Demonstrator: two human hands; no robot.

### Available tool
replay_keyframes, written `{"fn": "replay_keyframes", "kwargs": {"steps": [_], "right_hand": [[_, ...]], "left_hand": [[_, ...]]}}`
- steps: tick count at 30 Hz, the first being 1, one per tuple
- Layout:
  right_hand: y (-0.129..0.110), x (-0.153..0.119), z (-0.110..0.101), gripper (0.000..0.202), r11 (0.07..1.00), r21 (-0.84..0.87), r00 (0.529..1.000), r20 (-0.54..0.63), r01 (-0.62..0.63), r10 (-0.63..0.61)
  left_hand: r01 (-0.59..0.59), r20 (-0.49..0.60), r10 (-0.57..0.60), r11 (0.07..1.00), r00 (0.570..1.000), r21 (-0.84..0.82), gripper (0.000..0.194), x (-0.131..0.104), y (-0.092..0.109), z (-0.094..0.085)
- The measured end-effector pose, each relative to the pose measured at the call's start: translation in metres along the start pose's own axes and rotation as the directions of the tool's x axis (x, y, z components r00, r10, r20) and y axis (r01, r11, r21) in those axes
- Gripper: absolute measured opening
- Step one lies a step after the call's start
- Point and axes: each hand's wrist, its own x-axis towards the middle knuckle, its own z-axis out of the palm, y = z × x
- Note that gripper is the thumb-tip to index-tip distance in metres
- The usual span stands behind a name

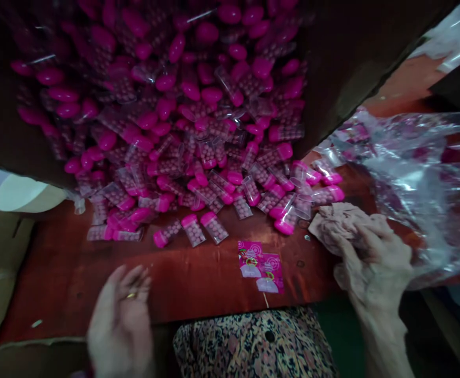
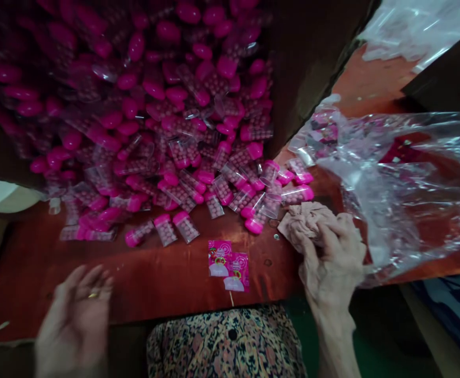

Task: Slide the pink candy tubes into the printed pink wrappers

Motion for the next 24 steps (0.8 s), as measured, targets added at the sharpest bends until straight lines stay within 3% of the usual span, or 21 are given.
{"fn": "replay_keyframes", "kwargs": {"steps": [2,3,4,6,8,9,11,12,14,16,18,24], "right_hand": [[-0.003,0.0,-0.005,0.04,0.999,0.048,1.0,0.025,-0.005,0.004],[-0.005,0.0,-0.008,0.043,0.997,0.071,0.999,0.038,-0.025,0.022],[-0.005,-0.001,-0.011,0.044,0.994,0.091,0.997,0.053,-0.056,0.051],[-0.005,-0.003,-0.016,0.043,0.987,0.108,0.991,0.059,-0.122,0.116],[-0.004,-0.006,-0.019,0.043,0.978,0.117,0.985,0.046,-0.171,0.167],[-0.003,-0.008,-0.019,0.043,0.975,0.122,0.983,0.036,-0.185,0.182],[-0.001,-0.01,-0.016,0.042,0.971,0.136,0.98,0.018,-0.198,0.197],[0.001,-0.011,-0.014,0.041,0.969,0.144,0.979,0.001,-0.202,0.204],[0.006,-0.01,-0.007,0.038,0.966,0.154,0.975,-0.043,-0.21,0.219],[0.011,-0.006,0.0,0.037,0.963,0.146,0.968,-0.073,-0.227,0.239],[0.014,-0.001,0.006,0.037,0.961,0.133,0.964,-0.08,-0.242,0.254],[0.015,0.005,0.007,0.034,0.949,0.168,0.96,-0.042,-0.267,0.277]], "left_hand": [[0.048,0.212,-0.059,0.997,0.975,0.057,0.015,-0.023,-0.017,0.05],[0.064,0.356,-0.111,0.988,0.928,0.142,0.015,-0.037,-0.023,0.071],[0.042,0.497,-0.156,0.972,0.854,0.233,0.014,-0.052,-0.029,0.09],[-0.114,0.741,-0.163,0.944,0.651,0.309,0.017,-0.08,-0.04,0.122],[-0.416,0.91,-0.029,0.883,0.414,0.218,0.026,-0.103,-0.053,0.152],[-0.554,0.953,0.009,0.815,0.302,0.168,0.031,-0.111,-0.062,0.167],[-0.809,0.994,-0.016,0.58,0.105,0.095,0.04,-0.123,-0.08,0.194],[-0.885,0.997,-0.043,0.458,0.064,0.076,0.04,-0.126,-0.088,0.206],[-0.946,0.996,-0.08,0.321,0.026,0.051,0.035,-0.127,-0.101,0.223],[-0.944,0.997,-0.076,0.329,-0.003,0.023,0.033,-0.125,-0.107,0.233],[-0.918,0.999,-0.054,0.396,-0.008,0.014,0.033,-0.122,-0.109,0.238],[-0.809,0.978,-0.063,0.552,0.201,0.202,0.033,-0.121,-0.113,0.242]]}}
